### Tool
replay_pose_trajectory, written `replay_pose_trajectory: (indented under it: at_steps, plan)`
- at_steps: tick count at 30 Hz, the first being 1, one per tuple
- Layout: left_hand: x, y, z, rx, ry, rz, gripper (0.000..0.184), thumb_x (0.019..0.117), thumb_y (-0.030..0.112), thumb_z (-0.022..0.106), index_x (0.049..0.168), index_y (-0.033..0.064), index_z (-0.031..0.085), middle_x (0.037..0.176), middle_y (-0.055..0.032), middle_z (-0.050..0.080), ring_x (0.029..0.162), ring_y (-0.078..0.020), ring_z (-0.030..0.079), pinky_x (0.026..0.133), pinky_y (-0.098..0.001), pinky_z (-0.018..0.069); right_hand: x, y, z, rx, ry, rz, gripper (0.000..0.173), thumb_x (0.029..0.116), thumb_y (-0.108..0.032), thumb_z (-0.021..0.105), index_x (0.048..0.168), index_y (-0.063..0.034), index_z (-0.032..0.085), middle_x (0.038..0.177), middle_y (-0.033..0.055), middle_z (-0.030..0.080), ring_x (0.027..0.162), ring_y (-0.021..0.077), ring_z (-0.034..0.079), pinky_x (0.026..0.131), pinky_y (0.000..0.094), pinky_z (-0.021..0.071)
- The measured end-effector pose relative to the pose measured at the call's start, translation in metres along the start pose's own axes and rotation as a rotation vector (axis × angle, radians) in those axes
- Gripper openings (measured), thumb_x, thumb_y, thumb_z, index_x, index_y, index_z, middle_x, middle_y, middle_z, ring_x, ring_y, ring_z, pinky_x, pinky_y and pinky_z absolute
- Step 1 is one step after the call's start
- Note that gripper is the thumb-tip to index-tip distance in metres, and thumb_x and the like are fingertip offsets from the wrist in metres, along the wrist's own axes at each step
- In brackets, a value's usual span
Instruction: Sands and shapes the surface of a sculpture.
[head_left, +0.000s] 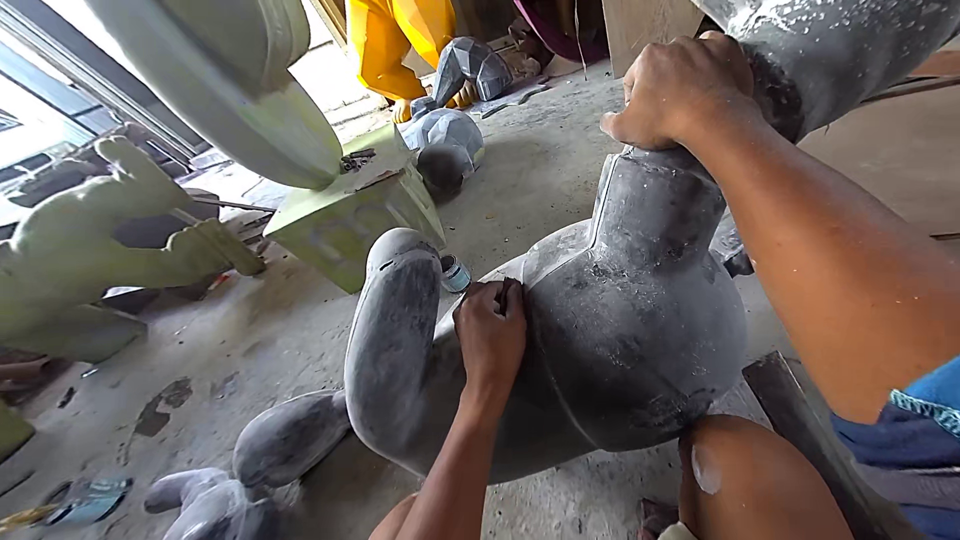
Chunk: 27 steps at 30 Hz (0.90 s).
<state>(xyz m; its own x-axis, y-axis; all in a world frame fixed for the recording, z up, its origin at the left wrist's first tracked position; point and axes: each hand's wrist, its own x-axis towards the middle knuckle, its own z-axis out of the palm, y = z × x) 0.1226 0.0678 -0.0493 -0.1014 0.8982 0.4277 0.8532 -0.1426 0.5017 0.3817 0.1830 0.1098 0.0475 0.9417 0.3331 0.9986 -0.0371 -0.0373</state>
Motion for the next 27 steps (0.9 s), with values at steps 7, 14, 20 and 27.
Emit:
replay_pose_trajectory:
  at_steps: [7, 14, 20, 27]
  plan:
    - [-0.011, 0.006, -0.002, 0.04, -0.004, 0.027, 0.034, 0.105, 0.034, 0.057, 0.095, 0.0065, 0.073, 0.094, -0.0133, 0.068, 0.087, -0.031, 0.067, 0.078, -0.0562, 0.0553, -0.003, 0.001, -0.002, -0.01, -0.014, 0.005, 0.051, 0.0855, -0.059, 0.056, 0.09, -0.0098, 0.069, 0.097, 0.0192, 0.07, 0.099, 0.0394, 0.067, 0.085, 0.0628, 0.0441]
    - [0.032, 0.001, 0.009, 0.003, -0.092, -0.051, 0.03, 0.1013, 0.027, 0.061, 0.092, 0.0017, 0.074, 0.093, -0.0178, 0.07, 0.095, -0.0351, 0.068, 0.086, -0.0598, 0.0516, -0.007, 0.003, -0.002, -0.008, -0.012, 0.008, 0.053, 0.0868, -0.061, 0.054, 0.092, -0.0106, 0.07, 0.098, 0.0184, 0.071, 0.101, 0.0389, 0.067, 0.087, 0.0621, 0.0439]
    - [0.014, -0.009, -0.007, 0.001, -0.13, 0.084, 0.031, 0.1028, 0.031, 0.062, 0.101, 0.0033, 0.075, 0.097, -0.0161, 0.07, 0.088, -0.0318, 0.067, 0.08, -0.0554, 0.0546, -0.01, 0.003, -0.003, 0.001, -0.002, 0.021, 0.052, 0.0873, -0.06, 0.054, 0.09, -0.0106, 0.069, 0.096, 0.0178, 0.071, 0.099, 0.0379, 0.067, 0.087, 0.061, 0.0433]
    - [0.011, -0.017, -0.02, -0.004, -0.194, 0.138, 0.029, 0.1036, 0.034, 0.06, 0.102, 0.0093, 0.075, 0.098, -0.0081, 0.069, 0.083, -0.0223, 0.066, 0.074, -0.0473, 0.0562, -0.005, 0.004, -0.004, 0.002, -0.007, -0.011, 0.052, 0.086, -0.06, 0.054, 0.089, -0.0106, 0.068, 0.098, 0.0189, 0.07, 0.101, 0.0389, 0.067, 0.086, 0.0631, 0.0433]
